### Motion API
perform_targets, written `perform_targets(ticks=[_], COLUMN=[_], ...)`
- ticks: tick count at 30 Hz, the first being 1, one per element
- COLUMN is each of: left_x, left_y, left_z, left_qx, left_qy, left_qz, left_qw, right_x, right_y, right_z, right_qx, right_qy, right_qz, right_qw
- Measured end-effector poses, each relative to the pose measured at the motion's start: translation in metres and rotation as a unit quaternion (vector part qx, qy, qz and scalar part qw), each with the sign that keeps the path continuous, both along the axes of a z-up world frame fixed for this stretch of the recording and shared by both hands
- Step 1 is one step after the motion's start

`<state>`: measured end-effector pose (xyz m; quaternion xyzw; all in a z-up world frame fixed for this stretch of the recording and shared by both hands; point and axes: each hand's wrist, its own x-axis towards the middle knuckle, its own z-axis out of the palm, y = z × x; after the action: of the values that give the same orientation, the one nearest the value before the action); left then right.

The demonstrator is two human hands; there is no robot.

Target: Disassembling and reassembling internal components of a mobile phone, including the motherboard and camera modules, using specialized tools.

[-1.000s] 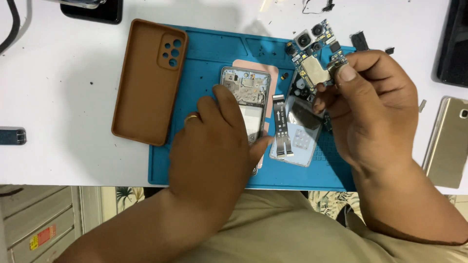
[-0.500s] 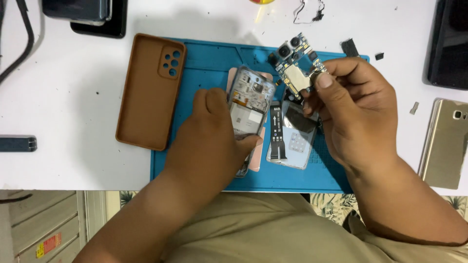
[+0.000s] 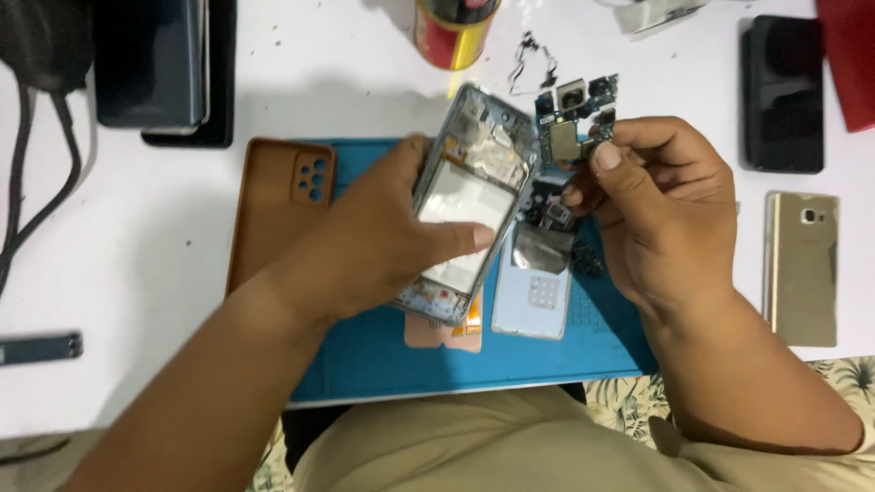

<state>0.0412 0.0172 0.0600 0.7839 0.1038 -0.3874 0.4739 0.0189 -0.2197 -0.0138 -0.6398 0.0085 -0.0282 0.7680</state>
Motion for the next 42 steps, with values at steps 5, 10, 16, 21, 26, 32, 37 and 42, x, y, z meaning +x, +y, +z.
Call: perform_targets(ticks=[5,10,16,21,26,32,37,42], left_x=[-0.005,-0.002,-0.002,-0.006,-0.009,-0.01,-0.011,-0.013], left_y=[0.0,0.002,0.018,0.024,0.017,0.008,0.005,0.006], left_z=[-0.032,-0.023,-0.042,-0.055,-0.057,-0.028,-0.021,-0.02], left_qx=[-0.082,-0.087,-0.118,-0.243,-0.284,-0.213,-0.172,-0.175], left_qy=[-0.012,0.05,-0.099,-0.175,-0.138,-0.011,0.014,0.003], left_qz=[-0.023,0.074,0.33,0.377,0.362,0.336,0.289,0.234], left_qw=[0.996,0.992,0.931,0.877,0.877,0.917,0.942,0.956], right_x=[0.003,0.006,0.006,0.0,0.003,0.008,0.01,0.011], right_y=[-0.003,-0.001,0.01,0.024,0.022,0.017,0.024,0.024], right_z=[-0.002,0.002,0.018,0.015,0.008,-0.016,-0.018,-0.013], right_qx=[0.025,-0.031,-0.33,-0.393,-0.476,-0.56,-0.594,-0.615], right_qy=[0.022,0.032,0.037,-0.02,-0.151,-0.222,-0.212,-0.162], right_qz=[-0.008,-0.013,0.095,0.253,0.194,0.106,0.101,0.114], right_qw=[0.999,0.999,0.939,0.884,0.844,0.791,0.769,0.763])
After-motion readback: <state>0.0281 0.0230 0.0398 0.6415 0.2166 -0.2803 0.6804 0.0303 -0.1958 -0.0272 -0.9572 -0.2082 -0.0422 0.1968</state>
